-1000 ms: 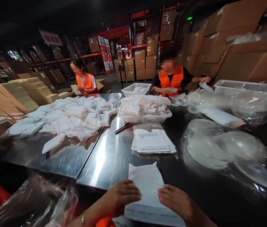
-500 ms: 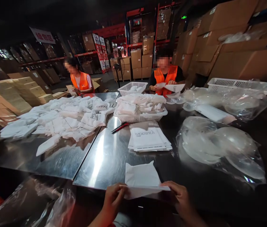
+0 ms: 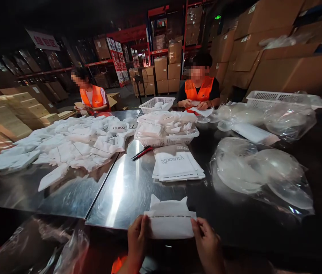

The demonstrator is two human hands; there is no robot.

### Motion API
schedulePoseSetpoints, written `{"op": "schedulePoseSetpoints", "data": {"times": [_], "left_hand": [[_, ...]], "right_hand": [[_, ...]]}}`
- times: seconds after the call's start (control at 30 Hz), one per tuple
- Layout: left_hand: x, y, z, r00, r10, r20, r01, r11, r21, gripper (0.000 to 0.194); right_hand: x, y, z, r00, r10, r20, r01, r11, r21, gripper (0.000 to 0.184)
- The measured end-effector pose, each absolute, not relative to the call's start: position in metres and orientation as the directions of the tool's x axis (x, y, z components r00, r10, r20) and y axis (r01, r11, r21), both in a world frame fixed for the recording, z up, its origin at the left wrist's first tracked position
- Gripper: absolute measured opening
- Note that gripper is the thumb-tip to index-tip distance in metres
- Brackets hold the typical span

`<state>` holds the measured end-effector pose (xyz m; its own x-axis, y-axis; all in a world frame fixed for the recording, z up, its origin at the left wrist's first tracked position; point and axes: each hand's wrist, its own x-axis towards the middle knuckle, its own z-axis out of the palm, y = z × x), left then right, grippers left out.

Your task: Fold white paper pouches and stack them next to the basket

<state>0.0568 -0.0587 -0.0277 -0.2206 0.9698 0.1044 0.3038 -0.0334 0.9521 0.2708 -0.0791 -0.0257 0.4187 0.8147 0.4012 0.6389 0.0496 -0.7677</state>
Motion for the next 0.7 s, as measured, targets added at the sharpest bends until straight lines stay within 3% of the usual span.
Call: {"op": "schedulePoseSetpoints", "data": {"times": [0.3, 0.6, 0.7], "left_hand": [[0.053, -0.055, -0.033, -0.237, 0.926, 0.295, 0.465, -0.158, 0.871, 0.059], [0.047, -0.050, -0.034, -0.112, 0.941, 0.319, 0.614, -0.187, 0.767, 0.057], [0.048, -0.047, -0.035, -0.079, 0.935, 0.345, 0.709, -0.191, 0.679, 0.055]], "right_hand": [[0.268, -0.081, -0.047, 0.442, 0.779, 0.445, 0.682, 0.031, -0.731, 0.064], [0.265, -0.082, -0.048, 0.400, 0.768, 0.500, 0.720, 0.075, -0.690, 0.060], [0.265, -0.081, -0.047, 0.361, 0.758, 0.543, 0.744, 0.117, -0.658, 0.057]]}}
